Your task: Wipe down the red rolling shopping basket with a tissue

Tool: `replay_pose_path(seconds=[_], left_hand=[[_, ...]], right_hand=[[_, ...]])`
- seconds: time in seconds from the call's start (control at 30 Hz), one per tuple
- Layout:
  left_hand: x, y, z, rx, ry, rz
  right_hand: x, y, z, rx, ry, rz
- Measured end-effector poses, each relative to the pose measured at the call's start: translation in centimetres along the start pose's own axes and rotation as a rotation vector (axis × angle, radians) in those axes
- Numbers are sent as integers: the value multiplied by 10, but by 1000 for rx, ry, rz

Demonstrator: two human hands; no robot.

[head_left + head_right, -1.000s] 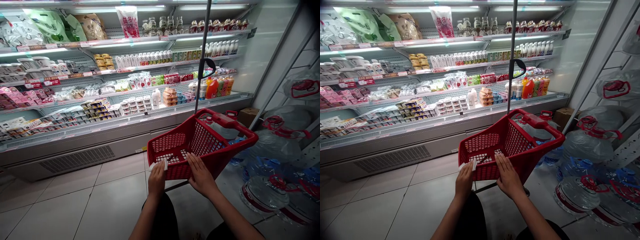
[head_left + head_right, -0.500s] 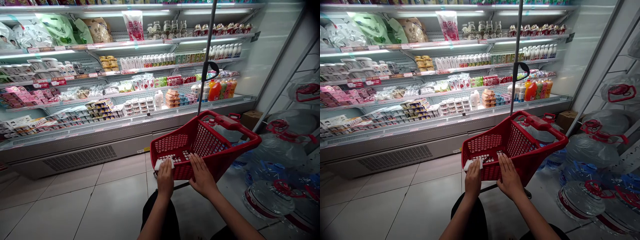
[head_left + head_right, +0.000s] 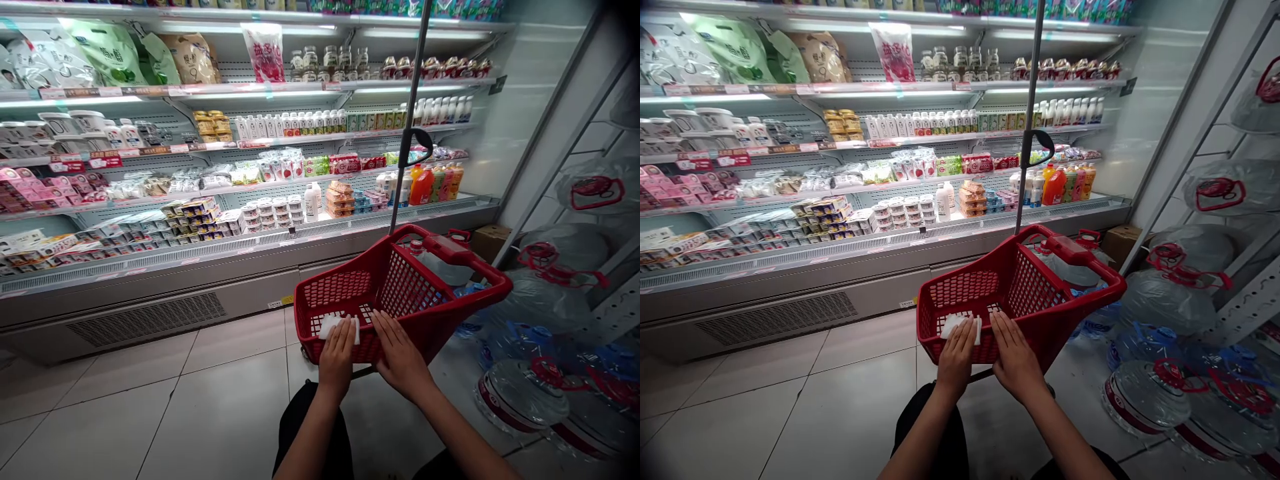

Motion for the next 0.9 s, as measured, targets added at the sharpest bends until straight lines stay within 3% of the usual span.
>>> replay_pose_path(seconds=[0.27, 0.37, 0.47, 0.7, 0.8, 0.9], left_hand=[[-69, 51, -17, 57, -17, -231], [-84, 60, -17, 92, -25, -341], [-72, 53, -12, 107, -19, -377], [7, -2, 10, 53, 51, -194], [9, -9, 11, 26, 66, -130], [-14, 0, 5, 3, 61, -75]], right_hand=[[-20, -4, 1, 8, -40, -10], [-28, -5, -2, 18, -46, -1], [-33, -5, -5, 17, -59, 33], [-28, -7, 5, 15, -68, 1], [-19, -7, 1, 19, -30, -38], [-7, -3, -12, 12, 36, -37]])
Point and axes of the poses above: each hand's wrist, its own y-axis away from the middle knuckle, its own z-axis out of the palm, x = y × z, the point moved 3 cm from there along -y, towards the middle knuckle, and after that the axes turned 4 degrees about -x, right-handed, at the moved point
